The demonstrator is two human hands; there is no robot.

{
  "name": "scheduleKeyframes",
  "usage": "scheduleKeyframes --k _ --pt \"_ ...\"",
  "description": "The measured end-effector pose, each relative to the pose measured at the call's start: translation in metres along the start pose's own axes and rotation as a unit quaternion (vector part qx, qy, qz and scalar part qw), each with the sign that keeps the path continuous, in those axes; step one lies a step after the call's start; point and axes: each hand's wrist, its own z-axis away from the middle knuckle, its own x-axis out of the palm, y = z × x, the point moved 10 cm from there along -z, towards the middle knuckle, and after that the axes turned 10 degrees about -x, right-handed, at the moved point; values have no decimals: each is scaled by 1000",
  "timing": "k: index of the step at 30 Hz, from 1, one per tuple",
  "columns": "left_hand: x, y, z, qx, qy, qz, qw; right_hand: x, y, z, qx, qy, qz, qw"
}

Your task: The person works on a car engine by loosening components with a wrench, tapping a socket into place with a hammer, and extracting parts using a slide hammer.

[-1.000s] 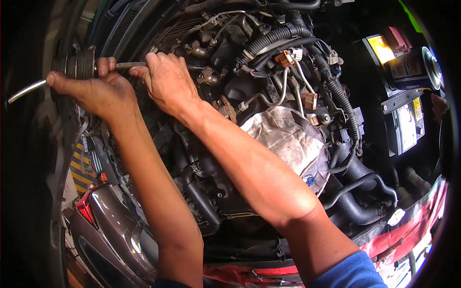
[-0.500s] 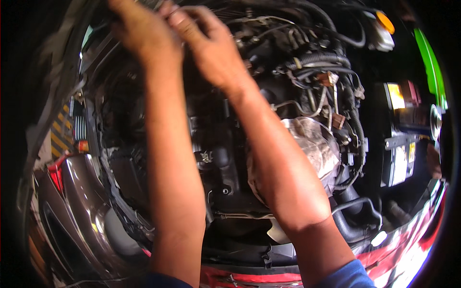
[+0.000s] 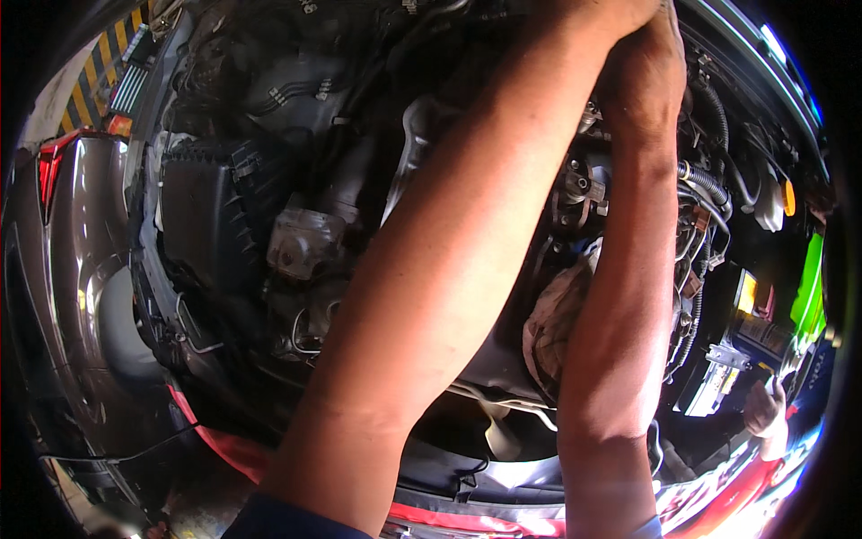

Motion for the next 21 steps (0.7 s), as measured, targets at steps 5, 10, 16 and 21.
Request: scheduleKeyframes --k 5,10,16,21 --pt "-4 17 16 95 -24 -103 990 1 0 3 -4 -8 -6 1000" --pt "2 -2 18 -17 -72 -81 994 -5 -4 4 16 17 -40 999" --pt "-3 -45 6 -150 9 -173 973 -10 -2 10 50 37 -17 998" --pt "0 -52 20 -50 -61 -41 996 -14 4 4 60 38 -88 994"
